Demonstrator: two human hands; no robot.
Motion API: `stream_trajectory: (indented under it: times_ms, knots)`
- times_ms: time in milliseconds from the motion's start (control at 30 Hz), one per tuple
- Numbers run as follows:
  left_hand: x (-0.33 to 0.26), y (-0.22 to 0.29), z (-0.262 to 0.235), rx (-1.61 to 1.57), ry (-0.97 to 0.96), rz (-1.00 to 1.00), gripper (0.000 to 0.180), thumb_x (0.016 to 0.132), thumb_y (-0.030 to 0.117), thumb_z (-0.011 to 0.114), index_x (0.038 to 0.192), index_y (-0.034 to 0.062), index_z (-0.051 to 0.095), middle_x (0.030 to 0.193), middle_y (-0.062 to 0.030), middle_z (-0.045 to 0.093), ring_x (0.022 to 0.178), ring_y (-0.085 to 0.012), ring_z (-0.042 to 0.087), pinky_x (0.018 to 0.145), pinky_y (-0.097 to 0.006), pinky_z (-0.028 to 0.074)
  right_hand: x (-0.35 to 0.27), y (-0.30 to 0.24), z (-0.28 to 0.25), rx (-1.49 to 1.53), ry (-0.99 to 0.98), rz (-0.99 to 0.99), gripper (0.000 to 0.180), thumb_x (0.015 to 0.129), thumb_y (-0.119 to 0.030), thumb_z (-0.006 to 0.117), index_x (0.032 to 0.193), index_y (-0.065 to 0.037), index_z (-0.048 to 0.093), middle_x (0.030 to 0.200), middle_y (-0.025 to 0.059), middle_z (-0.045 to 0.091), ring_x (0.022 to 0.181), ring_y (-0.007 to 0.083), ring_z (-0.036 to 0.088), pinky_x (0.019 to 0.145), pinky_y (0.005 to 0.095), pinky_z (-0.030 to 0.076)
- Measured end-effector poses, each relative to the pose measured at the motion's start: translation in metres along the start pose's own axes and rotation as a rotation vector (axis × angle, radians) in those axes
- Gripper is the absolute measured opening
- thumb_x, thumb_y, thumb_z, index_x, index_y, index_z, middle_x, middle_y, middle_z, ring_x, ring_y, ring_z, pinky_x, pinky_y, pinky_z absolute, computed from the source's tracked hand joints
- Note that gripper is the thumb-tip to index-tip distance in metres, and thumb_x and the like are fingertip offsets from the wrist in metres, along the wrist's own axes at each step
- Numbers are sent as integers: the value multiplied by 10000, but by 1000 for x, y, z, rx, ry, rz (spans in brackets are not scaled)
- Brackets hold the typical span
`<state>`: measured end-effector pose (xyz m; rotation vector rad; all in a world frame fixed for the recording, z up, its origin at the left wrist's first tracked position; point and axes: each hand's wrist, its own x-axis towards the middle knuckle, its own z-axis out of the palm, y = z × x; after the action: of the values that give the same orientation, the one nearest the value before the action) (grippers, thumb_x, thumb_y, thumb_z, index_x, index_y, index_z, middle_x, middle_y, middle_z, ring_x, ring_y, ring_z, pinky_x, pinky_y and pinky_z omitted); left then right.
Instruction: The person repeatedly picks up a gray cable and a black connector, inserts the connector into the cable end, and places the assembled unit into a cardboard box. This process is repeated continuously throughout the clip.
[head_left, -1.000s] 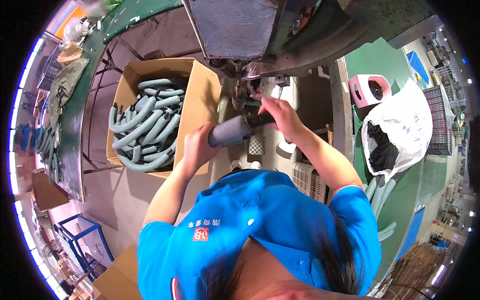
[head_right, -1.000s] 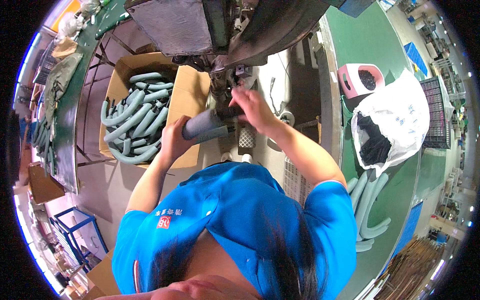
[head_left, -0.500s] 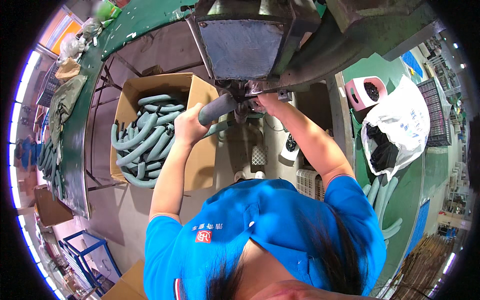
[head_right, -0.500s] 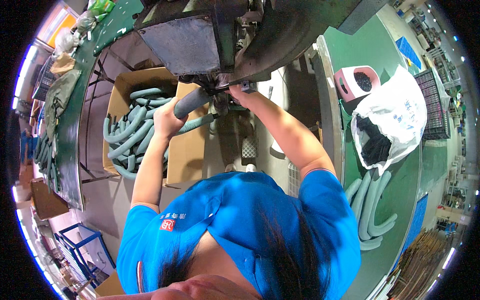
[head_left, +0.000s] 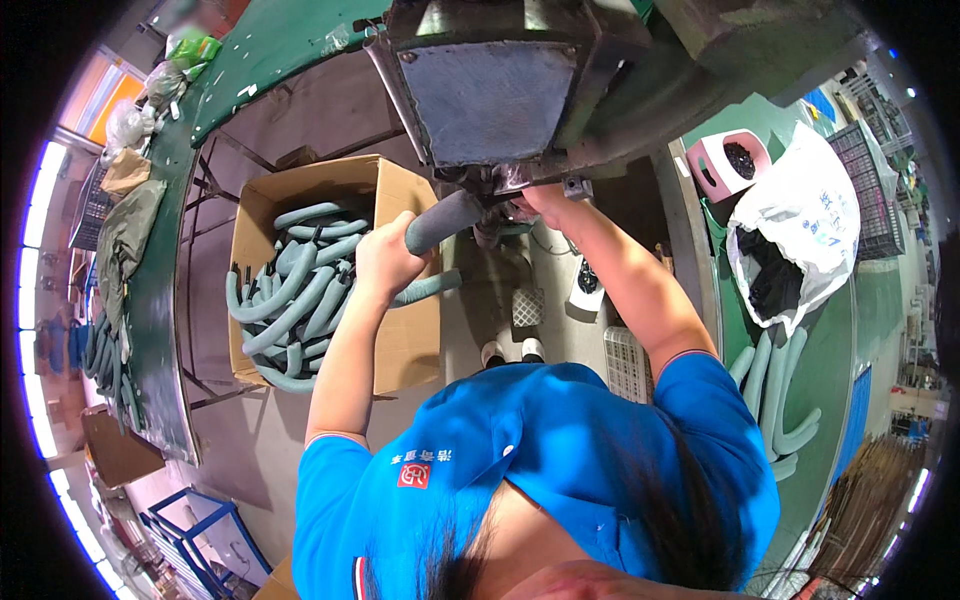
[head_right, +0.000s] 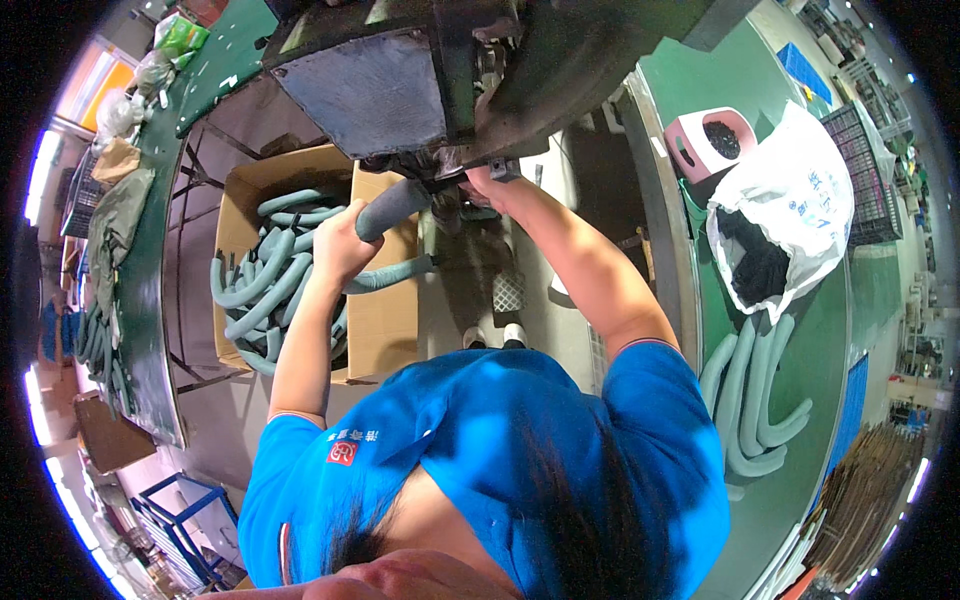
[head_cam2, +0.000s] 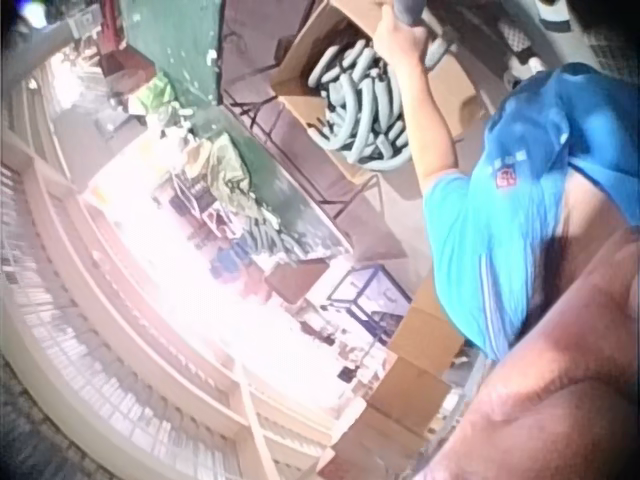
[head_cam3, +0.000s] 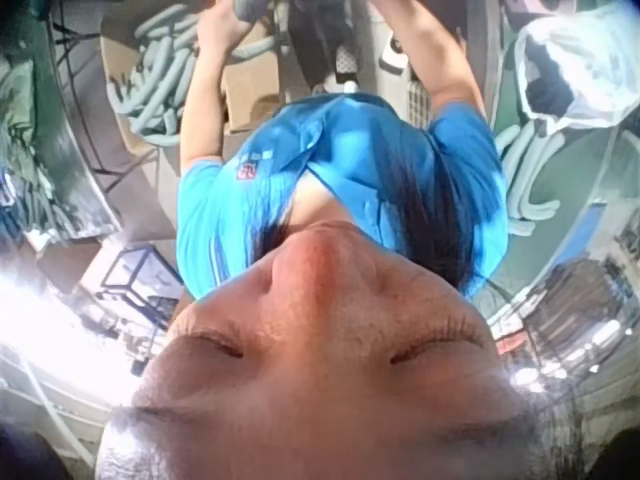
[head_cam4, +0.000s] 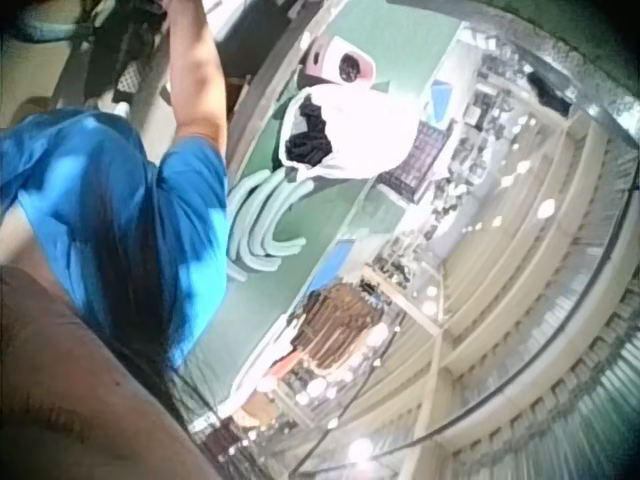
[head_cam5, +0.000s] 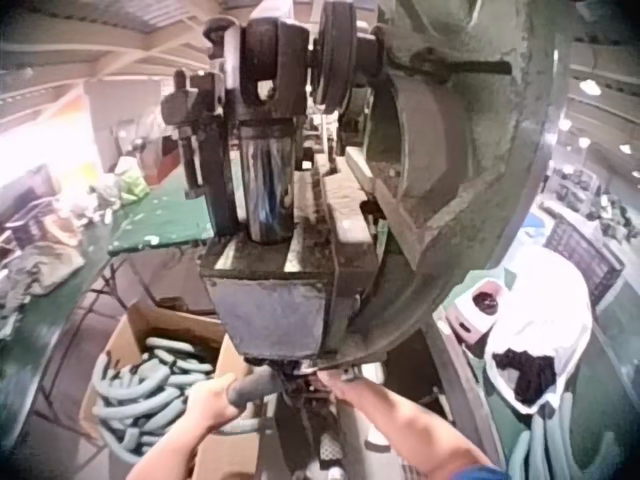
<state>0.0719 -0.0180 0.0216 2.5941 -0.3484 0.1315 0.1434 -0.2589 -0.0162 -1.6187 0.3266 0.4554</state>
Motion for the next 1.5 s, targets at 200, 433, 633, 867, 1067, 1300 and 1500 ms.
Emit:
stream_trajectory:
  times_ms: [200,433,633,867,1067,1300,1500]
  knots:
    - [3,-21,25,-5,-115,-66,193,700,237,617,833,97,615,795,-178,646,801,-371,626,708,-440,497,1,-9,-9,-132,-170,-69,373,900,-511,429,983,-160,524,732,-12,499,603,89,467,486,261,380]
    - [-6,-30,26,-125,-57,-18,225,655,177,636,836,47,606,757,-198,629,746,-386,620,667,-423,498,24,4,-12,-155,-129,-84,537,867,-489,492,1276,-205,292,965,44,482,850,177,492,649,433,486]
    - [-6,-20,17,-51,-77,-27,234,647,175,623,843,49,602,774,-201,632,768,-385,621,680,-426,497,21,9,-13,-110,-138,-33,437,860,-517,496,1134,-186,411,908,15,457,794,165,465,641,421,475]
    - [-4,-23,16,-14,-89,-44,248,648,186,633,860,61,609,786,-199,636,782,-387,621,697,-436,505,7,0,-3,-74,-86,-96,313,857,-362,531,1079,-152,460,800,6,486,680,125,470,553,315,433]
    - [2,-19,12,34,-95,-19,257,648,199,651,863,63,613,799,-204,636,797,-381,622,705,-428,502,21,8,-10,-164,-46,-200,226,867,-331,506,836,-114,559,598,6,410,569,152,435,555,339,433]
    - [-17,-15,-22,105,-94,166,250,651,218,676,865,117,596,733,-161,639,744,-368,629,662,-447,508,-55,-11,-10,-244,-240,-133,376,946,-425,461,1068,-71,494,891,45,513,670,99,494,519,217,456]
    - [-99,23,-30,82,-262,357,270,660,100,647,914,93,557,766,-133,601,714,-353,604,621,-433,488,-172,64,11,158,-311,177,396,900,-497,516,903,-104,566,770,4,530,629,101,495,570,246,427]
